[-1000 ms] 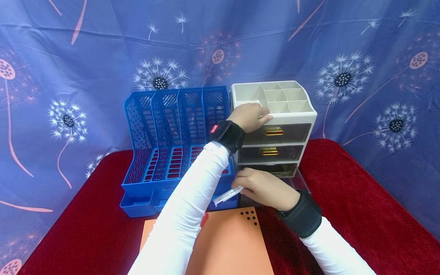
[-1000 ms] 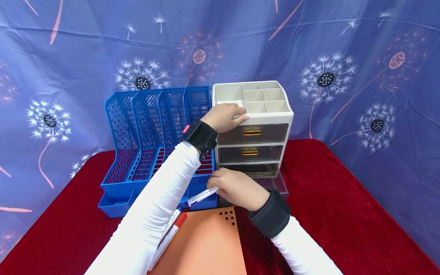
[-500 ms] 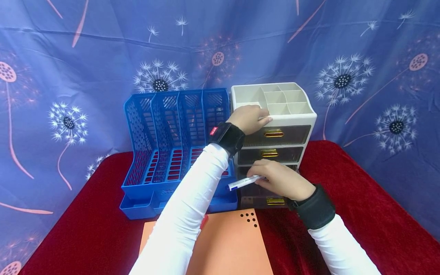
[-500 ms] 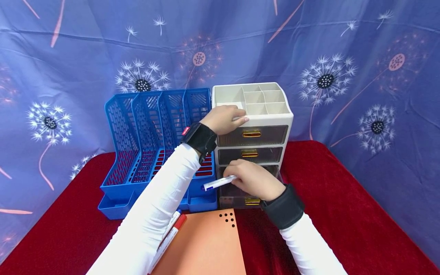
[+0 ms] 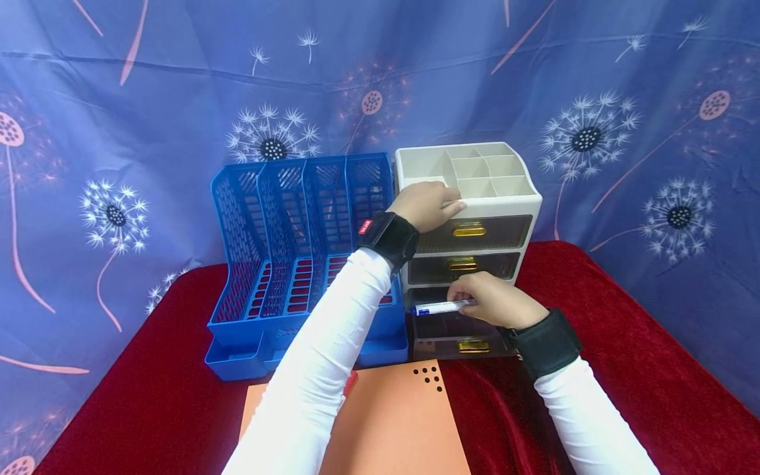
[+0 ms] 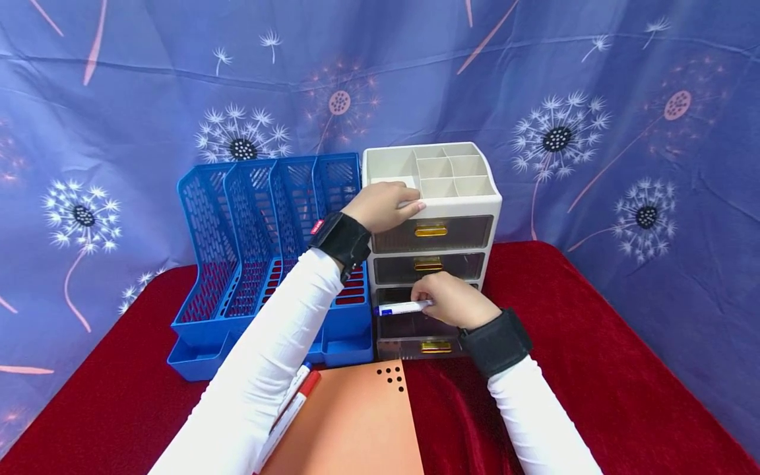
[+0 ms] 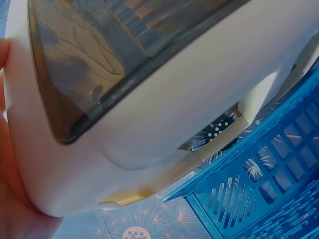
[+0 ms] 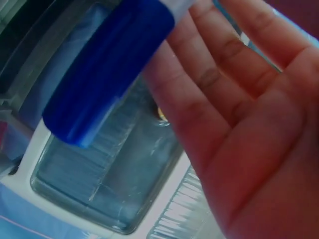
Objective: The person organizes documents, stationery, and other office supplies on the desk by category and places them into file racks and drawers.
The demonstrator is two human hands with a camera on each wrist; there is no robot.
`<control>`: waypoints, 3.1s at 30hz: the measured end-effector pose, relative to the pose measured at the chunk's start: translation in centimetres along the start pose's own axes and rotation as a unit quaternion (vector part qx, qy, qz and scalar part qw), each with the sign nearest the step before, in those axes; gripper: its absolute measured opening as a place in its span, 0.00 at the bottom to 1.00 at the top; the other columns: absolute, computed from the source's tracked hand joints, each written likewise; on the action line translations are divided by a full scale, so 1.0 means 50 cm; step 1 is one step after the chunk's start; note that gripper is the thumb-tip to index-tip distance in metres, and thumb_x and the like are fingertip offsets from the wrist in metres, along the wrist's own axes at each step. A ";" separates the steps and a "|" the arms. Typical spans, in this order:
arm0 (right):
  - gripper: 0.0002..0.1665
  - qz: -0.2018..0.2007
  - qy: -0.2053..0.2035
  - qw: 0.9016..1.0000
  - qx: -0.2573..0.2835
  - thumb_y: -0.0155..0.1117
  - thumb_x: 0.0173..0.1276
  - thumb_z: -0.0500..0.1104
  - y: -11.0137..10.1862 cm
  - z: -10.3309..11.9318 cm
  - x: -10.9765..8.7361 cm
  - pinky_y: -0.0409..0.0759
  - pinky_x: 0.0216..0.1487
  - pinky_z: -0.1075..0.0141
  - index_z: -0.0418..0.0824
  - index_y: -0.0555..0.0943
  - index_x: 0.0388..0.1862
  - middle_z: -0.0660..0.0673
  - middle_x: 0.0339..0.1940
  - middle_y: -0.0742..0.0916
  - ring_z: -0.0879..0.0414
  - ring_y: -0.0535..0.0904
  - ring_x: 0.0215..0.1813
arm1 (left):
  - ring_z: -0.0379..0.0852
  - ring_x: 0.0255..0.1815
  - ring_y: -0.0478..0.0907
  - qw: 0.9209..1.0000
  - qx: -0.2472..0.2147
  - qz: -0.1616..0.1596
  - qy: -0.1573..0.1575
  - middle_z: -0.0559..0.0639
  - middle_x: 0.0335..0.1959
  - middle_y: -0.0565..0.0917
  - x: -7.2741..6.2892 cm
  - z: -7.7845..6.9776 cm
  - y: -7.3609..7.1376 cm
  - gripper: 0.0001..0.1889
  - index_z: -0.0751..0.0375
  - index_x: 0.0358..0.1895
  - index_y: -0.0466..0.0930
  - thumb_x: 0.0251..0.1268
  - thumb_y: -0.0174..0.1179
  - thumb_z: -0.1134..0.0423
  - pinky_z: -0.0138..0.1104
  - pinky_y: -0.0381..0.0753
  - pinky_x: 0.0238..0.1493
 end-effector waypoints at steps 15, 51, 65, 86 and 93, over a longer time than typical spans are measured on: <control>0.14 0.023 0.010 1.000 -0.004 0.70 0.49 0.25 0.015 -0.022 0.004 0.78 0.36 0.60 0.41 0.83 0.31 0.49 0.27 0.83 0.58 0.75 0.29 | 0.44 0.42 0.74 1.000 -0.005 -0.002 0.000 0.47 0.38 0.78 0.001 0.003 0.005 0.18 0.53 0.43 0.78 0.74 0.42 0.47 0.36 0.69 0.47; 0.15 0.049 -0.018 0.998 -0.044 0.65 0.44 0.22 0.035 -0.015 -0.022 0.75 0.32 0.64 0.40 0.82 0.27 0.51 0.23 0.81 0.60 0.74 0.27 | 0.43 0.49 0.75 1.000 0.012 0.008 -0.007 0.47 0.44 0.80 0.002 0.000 0.001 0.18 0.51 0.48 0.78 0.75 0.41 0.47 0.37 0.70 0.52; 0.15 0.084 0.016 0.996 -0.016 0.62 0.42 0.22 0.069 -0.047 -0.006 0.73 0.29 0.66 0.39 0.82 0.26 0.50 0.21 0.80 0.61 0.71 0.25 | 0.43 0.45 0.75 1.000 0.008 -0.001 -0.002 0.47 0.39 0.78 0.002 0.005 0.003 0.18 0.53 0.43 0.77 0.75 0.41 0.48 0.36 0.70 0.49; 0.14 0.116 0.046 0.992 0.033 0.63 0.41 0.23 0.093 -0.073 0.009 0.72 0.27 0.67 0.40 0.82 0.23 0.50 0.20 0.81 0.61 0.72 0.24 | 0.43 0.41 0.73 1.000 0.005 -0.002 -0.004 0.46 0.35 0.76 -0.001 -0.001 -0.001 0.18 0.54 0.43 0.78 0.75 0.41 0.48 0.35 0.69 0.46; 0.16 0.122 0.058 0.990 0.039 0.61 0.41 0.21 0.095 -0.074 0.010 0.74 0.30 0.66 0.40 0.82 0.24 0.49 0.21 0.82 0.59 0.75 0.26 | 0.42 0.41 0.73 1.000 0.009 0.001 -0.005 0.45 0.36 0.76 0.002 0.001 0.001 0.18 0.52 0.45 0.78 0.75 0.41 0.47 0.35 0.69 0.46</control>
Point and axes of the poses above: each hand's wrist, its own x-axis towards the middle knuckle, its own y-axis out of the palm, z = x × y, the point moved 3 cm from there along x, towards the middle knuckle
